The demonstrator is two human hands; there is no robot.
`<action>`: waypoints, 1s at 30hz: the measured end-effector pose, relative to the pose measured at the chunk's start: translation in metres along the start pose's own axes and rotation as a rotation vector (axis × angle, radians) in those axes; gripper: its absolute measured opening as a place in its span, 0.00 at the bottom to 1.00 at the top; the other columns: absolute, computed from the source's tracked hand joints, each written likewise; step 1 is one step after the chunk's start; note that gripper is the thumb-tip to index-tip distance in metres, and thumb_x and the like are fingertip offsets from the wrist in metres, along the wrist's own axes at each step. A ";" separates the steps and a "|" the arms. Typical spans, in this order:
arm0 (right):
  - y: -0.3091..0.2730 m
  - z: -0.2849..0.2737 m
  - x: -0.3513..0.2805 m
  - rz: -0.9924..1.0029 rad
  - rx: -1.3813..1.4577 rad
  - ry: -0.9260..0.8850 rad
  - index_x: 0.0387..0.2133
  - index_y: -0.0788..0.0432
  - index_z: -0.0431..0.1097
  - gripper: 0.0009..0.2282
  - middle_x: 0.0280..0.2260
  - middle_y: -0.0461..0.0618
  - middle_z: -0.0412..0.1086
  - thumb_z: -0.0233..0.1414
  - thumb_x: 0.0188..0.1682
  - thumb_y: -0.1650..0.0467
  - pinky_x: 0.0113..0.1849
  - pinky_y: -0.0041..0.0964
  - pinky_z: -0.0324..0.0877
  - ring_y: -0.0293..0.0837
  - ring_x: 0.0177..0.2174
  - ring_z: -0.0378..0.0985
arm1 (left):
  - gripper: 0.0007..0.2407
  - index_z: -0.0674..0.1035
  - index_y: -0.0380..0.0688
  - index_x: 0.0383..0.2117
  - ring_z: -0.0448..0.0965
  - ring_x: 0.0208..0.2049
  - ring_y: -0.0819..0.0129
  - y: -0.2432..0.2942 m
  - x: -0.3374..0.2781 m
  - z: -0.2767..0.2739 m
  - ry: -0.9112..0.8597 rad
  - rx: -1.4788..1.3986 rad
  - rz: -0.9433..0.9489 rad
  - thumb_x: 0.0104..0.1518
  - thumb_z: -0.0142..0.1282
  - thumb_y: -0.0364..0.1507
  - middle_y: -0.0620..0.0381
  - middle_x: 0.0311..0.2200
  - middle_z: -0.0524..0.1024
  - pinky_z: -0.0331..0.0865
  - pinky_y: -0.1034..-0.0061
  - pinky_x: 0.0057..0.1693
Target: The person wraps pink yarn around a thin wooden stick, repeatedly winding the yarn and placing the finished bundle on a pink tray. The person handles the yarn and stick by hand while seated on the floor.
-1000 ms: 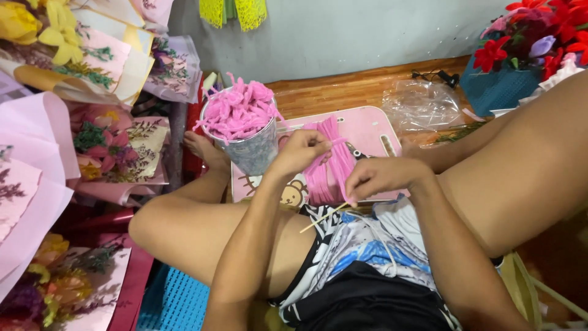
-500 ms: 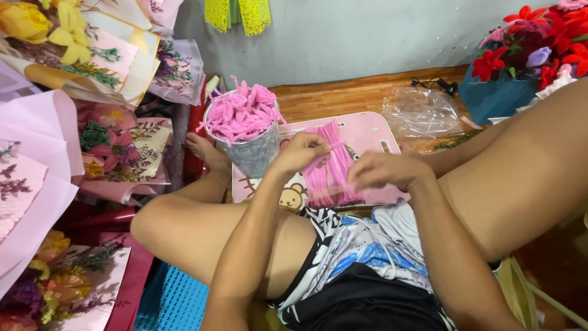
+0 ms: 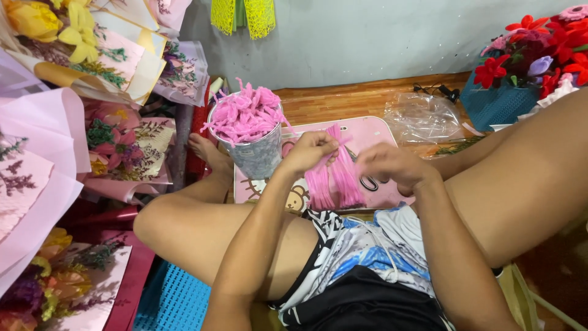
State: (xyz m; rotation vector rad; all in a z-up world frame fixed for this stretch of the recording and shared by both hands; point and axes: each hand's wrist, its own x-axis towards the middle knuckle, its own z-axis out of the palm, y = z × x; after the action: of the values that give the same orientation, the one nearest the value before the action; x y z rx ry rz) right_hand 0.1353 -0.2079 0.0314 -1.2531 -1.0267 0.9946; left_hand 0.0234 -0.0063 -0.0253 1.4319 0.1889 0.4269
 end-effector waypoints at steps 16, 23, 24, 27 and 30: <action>0.008 -0.007 0.004 0.068 -0.047 0.042 0.26 0.64 0.80 0.05 0.12 0.40 0.59 0.57 0.40 0.75 0.16 0.22 0.54 0.29 0.12 0.58 | 0.05 0.79 0.35 0.37 0.83 0.26 0.69 -0.015 0.002 0.008 0.025 -0.238 -0.131 0.62 0.56 0.26 0.54 0.27 0.78 0.81 0.74 0.35; 0.049 -0.036 0.031 0.350 -0.933 0.399 0.31 0.41 0.83 0.12 0.30 0.45 0.79 0.49 0.45 0.63 0.54 0.47 0.54 0.50 0.42 0.80 | 0.04 0.80 0.32 0.34 0.82 0.24 0.68 -0.020 0.011 0.015 0.105 0.095 0.042 0.59 0.58 0.22 0.48 0.23 0.79 0.81 0.76 0.33; 0.059 -0.042 0.038 0.190 -0.831 0.592 0.32 0.43 0.81 0.10 0.29 0.46 0.77 0.50 0.49 0.60 0.48 0.45 0.67 0.52 0.39 0.80 | 0.04 0.80 0.34 0.35 0.82 0.25 0.70 -0.020 0.015 0.015 0.152 0.003 0.044 0.60 0.57 0.24 0.51 0.25 0.79 0.81 0.77 0.34; 0.039 -0.019 0.034 -0.103 -0.017 0.601 0.33 0.57 0.75 0.06 0.16 0.38 0.55 0.50 0.53 0.71 0.14 0.19 0.51 0.26 0.12 0.53 | 0.06 0.80 0.34 0.38 0.81 0.27 0.72 -0.031 0.027 0.006 0.237 -0.245 -0.009 0.62 0.56 0.26 0.53 0.28 0.78 0.80 0.76 0.34; 0.025 -0.014 0.021 -0.086 0.188 0.230 0.32 0.61 0.71 0.04 0.16 0.36 0.48 0.49 0.53 0.73 0.15 0.18 0.45 0.26 0.14 0.47 | 0.07 0.79 0.36 0.34 0.83 0.25 0.71 -0.033 0.026 -0.003 0.153 -0.424 -0.086 0.64 0.55 0.28 0.55 0.25 0.77 0.81 0.77 0.34</action>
State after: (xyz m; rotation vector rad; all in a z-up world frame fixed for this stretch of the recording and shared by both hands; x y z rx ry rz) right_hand 0.1536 -0.1898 0.0066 -1.1285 -0.7834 0.8387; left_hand 0.0515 0.0037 -0.0552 0.9723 0.2650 0.4739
